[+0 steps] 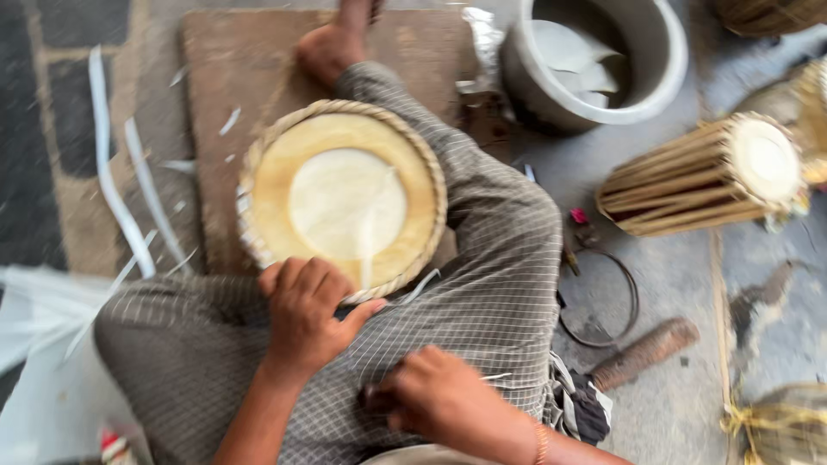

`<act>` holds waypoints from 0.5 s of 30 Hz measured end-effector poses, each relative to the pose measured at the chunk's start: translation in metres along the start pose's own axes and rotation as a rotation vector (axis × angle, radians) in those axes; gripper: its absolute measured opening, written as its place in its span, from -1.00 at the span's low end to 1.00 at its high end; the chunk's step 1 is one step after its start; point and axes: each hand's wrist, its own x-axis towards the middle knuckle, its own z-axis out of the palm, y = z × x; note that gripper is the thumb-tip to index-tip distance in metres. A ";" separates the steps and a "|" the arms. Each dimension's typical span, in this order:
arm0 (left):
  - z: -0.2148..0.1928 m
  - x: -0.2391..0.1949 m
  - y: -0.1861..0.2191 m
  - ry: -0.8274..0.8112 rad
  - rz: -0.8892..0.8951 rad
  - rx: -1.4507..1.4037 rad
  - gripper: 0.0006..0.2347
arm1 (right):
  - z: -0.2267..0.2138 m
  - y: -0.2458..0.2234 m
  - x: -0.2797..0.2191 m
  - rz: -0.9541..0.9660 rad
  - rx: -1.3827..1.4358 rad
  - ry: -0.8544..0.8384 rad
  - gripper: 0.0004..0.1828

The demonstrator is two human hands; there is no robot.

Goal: The person trims and secures white plastic strips around the edge of a drum head using a small knife and their hands while sitting on the floor.

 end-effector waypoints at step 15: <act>0.009 -0.013 -0.031 -0.027 0.033 0.080 -0.62 | -0.201 0.092 0.025 -0.199 0.056 0.806 -0.71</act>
